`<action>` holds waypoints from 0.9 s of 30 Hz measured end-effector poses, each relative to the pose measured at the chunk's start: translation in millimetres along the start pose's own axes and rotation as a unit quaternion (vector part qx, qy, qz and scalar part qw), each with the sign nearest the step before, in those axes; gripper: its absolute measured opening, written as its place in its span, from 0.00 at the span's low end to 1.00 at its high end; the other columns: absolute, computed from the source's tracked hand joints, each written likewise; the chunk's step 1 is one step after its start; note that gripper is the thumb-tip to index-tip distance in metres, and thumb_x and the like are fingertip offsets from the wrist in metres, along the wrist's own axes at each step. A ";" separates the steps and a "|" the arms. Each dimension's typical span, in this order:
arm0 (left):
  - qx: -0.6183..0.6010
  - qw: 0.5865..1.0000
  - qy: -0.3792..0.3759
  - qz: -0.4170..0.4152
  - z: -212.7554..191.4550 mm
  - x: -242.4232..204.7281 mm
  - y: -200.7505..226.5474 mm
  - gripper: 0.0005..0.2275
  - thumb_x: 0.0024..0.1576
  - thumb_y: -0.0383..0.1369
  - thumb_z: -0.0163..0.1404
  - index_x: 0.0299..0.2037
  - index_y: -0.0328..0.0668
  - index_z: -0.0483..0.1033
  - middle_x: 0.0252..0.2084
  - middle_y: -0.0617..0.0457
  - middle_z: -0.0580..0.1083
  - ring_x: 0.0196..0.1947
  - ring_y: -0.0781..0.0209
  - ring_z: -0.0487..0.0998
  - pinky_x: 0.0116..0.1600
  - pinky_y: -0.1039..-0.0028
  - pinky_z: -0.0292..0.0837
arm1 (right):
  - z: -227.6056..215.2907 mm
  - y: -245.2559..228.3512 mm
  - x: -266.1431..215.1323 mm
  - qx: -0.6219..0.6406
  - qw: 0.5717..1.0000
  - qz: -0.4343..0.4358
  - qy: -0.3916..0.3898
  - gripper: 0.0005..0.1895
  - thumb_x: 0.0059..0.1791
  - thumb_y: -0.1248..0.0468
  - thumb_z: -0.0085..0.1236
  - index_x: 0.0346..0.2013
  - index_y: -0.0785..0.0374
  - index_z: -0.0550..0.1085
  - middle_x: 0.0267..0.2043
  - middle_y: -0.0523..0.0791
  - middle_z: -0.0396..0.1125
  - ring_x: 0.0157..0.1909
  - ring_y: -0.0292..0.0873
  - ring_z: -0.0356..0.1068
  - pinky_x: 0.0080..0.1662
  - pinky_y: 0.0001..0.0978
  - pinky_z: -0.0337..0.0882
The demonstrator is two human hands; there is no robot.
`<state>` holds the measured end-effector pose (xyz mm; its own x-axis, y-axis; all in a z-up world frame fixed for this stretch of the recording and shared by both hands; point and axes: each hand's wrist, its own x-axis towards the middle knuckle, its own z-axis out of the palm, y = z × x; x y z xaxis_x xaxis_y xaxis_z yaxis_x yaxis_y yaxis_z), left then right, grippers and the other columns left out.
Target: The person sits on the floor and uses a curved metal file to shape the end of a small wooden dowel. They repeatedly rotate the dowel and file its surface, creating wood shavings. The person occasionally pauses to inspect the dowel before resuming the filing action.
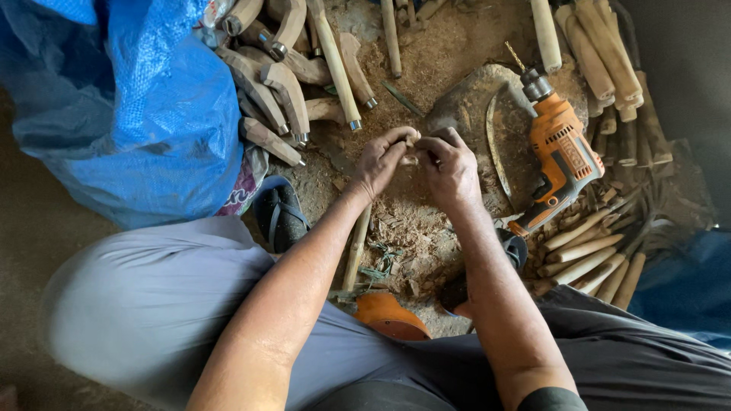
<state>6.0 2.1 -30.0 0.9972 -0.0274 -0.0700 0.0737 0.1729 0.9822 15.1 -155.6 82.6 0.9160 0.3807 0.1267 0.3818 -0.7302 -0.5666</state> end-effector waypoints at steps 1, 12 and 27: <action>0.001 1.000 0.000 -0.020 0.7 0.0 -1.0 0.16 0.64 0.42 0.46 0.57 0.53 0.79 0.44 0.55 0.81 0.38 0.64 0.77 0.42 0.71 0.76 | 0.5 -0.7 0.2 0.003 1.000 0.012 0.010 0.06 0.51 0.71 0.63 0.43 0.64 0.80 0.46 0.50 0.73 0.45 0.46 0.76 0.47 0.38 0.81; 0.058 0.998 0.000 -0.003 -0.5 -4.6 -1.7 0.20 0.60 0.54 0.52 0.56 0.57 0.80 0.54 0.54 0.82 0.53 0.59 0.79 0.60 0.63 0.76 | 23.1 21.0 5.0 0.092 0.989 0.110 0.041 0.10 0.44 0.70 0.70 0.40 0.59 0.83 0.45 0.44 0.75 0.45 0.40 0.76 0.48 0.33 0.81; 0.048 0.999 -0.010 0.023 -3.1 0.8 1.5 0.17 0.62 0.52 0.50 0.53 0.56 0.81 0.55 0.55 0.80 0.57 0.60 0.79 0.61 0.62 0.77 | 18.9 35.6 5.6 0.247 0.969 0.004 0.028 0.05 0.53 0.67 0.66 0.44 0.61 0.81 0.44 0.45 0.76 0.42 0.39 0.77 0.44 0.31 0.82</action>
<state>7.0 5.4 -29.1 0.9989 -0.0405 -0.0220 0.0252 0.0789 0.9966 31.5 -168.8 47.7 0.9288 0.3358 0.1567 0.2822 -0.3670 -0.8864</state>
